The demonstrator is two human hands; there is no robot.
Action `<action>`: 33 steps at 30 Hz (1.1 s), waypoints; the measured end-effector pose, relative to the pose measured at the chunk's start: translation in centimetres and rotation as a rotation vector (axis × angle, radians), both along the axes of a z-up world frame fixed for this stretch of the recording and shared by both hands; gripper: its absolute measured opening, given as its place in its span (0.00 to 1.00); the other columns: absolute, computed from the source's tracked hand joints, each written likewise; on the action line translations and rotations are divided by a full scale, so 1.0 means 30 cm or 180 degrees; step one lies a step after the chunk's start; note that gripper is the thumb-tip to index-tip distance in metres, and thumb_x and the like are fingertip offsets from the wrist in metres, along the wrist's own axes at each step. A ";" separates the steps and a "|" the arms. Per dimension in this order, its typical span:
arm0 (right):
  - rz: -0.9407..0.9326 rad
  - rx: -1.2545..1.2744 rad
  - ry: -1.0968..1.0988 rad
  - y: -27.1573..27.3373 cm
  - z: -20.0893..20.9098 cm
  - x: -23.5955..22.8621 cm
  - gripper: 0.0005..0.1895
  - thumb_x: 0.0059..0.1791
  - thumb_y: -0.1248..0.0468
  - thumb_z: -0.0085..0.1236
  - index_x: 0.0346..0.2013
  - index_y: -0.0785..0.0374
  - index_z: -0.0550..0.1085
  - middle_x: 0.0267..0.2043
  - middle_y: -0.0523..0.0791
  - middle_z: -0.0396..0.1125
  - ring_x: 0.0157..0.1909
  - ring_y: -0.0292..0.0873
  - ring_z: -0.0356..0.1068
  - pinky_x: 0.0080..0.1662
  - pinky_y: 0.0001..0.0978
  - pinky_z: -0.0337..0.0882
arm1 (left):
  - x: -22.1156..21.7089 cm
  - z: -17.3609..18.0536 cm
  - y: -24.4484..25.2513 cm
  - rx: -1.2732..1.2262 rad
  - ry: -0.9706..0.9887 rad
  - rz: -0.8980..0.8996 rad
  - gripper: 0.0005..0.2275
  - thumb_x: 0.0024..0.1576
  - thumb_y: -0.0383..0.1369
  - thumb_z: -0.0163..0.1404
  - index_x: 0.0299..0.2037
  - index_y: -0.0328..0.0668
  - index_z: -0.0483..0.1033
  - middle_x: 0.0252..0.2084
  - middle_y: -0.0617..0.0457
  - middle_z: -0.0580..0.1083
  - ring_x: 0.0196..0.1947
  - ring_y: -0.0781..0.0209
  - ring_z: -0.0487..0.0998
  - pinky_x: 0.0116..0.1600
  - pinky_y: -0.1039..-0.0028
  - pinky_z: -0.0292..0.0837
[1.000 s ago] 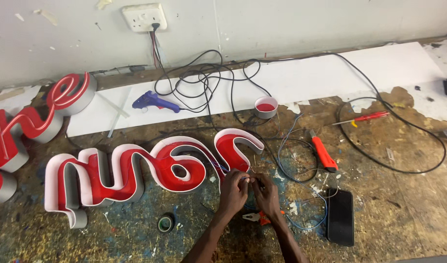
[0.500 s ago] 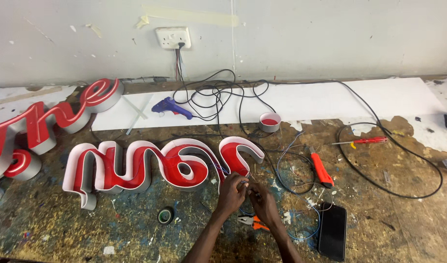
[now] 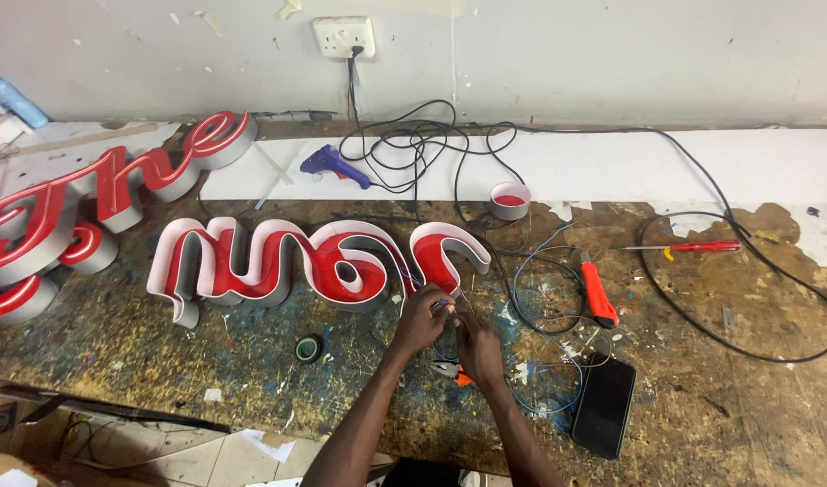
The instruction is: The person works on wiring a red and white neon-style sign on a workbench. They use pliers to strip and twist wires, then connect them to the sign's internal components. The person handles the wires and tools with both hands throughout the process.
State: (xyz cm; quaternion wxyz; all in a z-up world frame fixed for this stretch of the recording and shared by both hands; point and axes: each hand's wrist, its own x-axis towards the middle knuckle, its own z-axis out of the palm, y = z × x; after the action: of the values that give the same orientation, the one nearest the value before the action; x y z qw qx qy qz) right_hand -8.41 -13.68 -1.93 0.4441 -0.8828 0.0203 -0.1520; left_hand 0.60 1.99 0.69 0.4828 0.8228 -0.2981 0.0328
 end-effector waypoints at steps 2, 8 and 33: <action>0.0007 -0.0073 -0.0029 0.000 -0.002 -0.014 0.14 0.65 0.61 0.51 0.57 0.60 0.83 0.36 0.55 0.78 0.38 0.66 0.80 0.35 0.58 0.76 | -0.008 0.004 0.000 0.0051 -0.0009 0.0027 0.03 0.65 0.26 0.61 0.44 0.47 0.86 0.41 0.45 0.77 0.48 0.36 0.82 0.55 0.51 0.76; -0.0158 -0.0282 -0.0124 -0.006 -0.021 -0.027 0.11 0.63 0.63 0.52 0.54 0.61 0.81 0.35 0.54 0.77 0.39 0.63 0.81 0.36 0.56 0.79 | -0.023 0.036 -0.015 0.0129 -0.0003 0.0000 0.03 0.69 0.26 0.58 0.46 0.44 0.85 0.41 0.45 0.77 0.47 0.36 0.81 0.54 0.49 0.76; -0.0573 -0.1551 -0.0570 0.009 -0.204 0.006 0.12 0.62 0.59 0.53 0.56 0.54 0.83 0.51 0.49 0.82 0.55 0.63 0.81 0.41 0.56 0.82 | 0.031 -0.110 0.006 0.0171 -0.0825 0.0007 0.03 0.61 0.29 0.60 0.42 0.51 0.83 0.39 0.51 0.77 0.44 0.41 0.82 0.50 0.52 0.77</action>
State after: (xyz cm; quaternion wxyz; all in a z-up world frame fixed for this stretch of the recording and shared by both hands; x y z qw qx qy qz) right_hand -8.22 -13.42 -8.05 0.2034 -0.9412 0.0222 -0.2687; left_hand 1.52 2.17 -2.62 0.4180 0.8246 -0.3579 0.1314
